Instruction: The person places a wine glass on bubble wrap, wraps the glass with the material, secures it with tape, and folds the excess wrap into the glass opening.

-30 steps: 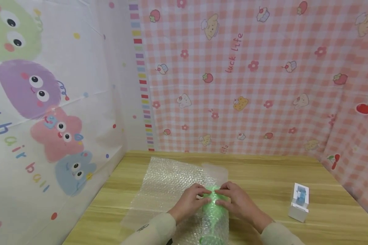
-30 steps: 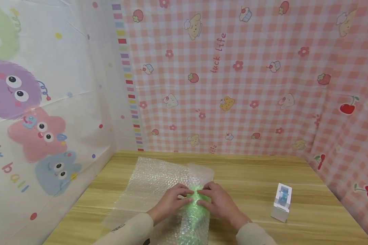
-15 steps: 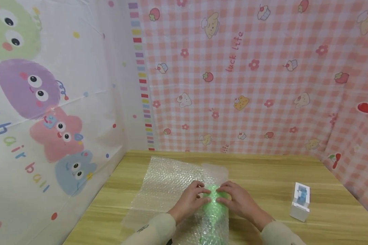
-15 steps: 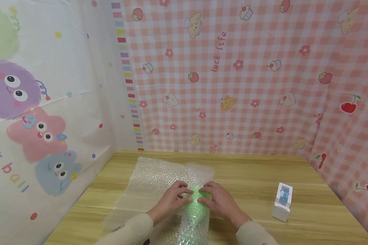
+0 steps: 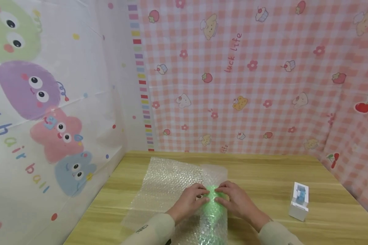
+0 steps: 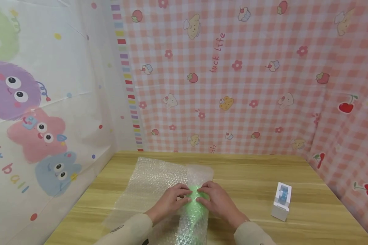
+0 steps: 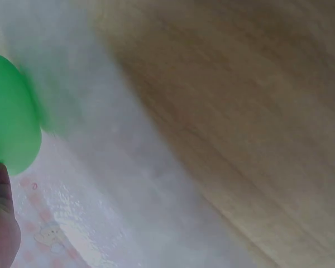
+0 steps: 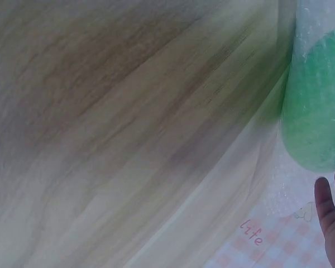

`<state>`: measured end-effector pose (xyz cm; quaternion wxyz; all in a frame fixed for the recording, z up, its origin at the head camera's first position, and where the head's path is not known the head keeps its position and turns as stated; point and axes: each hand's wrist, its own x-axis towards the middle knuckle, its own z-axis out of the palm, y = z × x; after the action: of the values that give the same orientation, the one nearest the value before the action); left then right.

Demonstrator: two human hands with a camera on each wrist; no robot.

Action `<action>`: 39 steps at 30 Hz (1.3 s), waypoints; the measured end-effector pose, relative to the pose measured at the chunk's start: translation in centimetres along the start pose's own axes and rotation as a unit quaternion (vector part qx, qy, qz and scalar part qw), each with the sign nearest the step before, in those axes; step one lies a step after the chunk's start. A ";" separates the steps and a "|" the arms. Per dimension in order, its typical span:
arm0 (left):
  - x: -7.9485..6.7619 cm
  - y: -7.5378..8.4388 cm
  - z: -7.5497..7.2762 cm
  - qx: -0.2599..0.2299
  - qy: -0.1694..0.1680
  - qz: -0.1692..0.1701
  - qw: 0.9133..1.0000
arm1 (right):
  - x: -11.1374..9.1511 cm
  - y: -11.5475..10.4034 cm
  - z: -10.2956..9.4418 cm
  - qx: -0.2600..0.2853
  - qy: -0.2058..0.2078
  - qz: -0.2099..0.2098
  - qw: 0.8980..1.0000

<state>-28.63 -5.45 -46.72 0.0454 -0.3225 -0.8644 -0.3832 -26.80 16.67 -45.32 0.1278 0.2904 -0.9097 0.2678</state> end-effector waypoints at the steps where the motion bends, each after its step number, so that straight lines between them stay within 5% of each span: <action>1: -0.1 0.0 0.0 -0.009 -0.001 -0.006 1.000 | 0.0 0.0 0.0 -0.006 0.001 -0.005 1.000; 8: -0.4 -0.3 -0.1 -0.057 0.012 -0.023 0.998 | -0.3 0.0 -0.1 0.023 -0.001 -0.003 1.000; 21: -0.6 -0.3 -0.4 -0.061 0.022 -0.024 0.998 | 0.2 0.0 -0.4 0.037 -0.017 0.007 0.999; 29: -0.5 0.1 -0.7 -0.104 0.019 -0.093 0.990 | 0.3 -0.6 -0.5 0.032 -0.021 -0.003 0.999; 39: -0.8 -0.1 -0.1 -0.078 0.050 -0.075 0.993 | 0.1 -0.4 0.0 -0.004 -0.006 -0.014 1.000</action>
<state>-28.12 -6.02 -46.96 0.0346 -0.2395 -0.8504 -0.4672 -26.62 16.37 -45.10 0.1268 0.3038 -0.9076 0.2605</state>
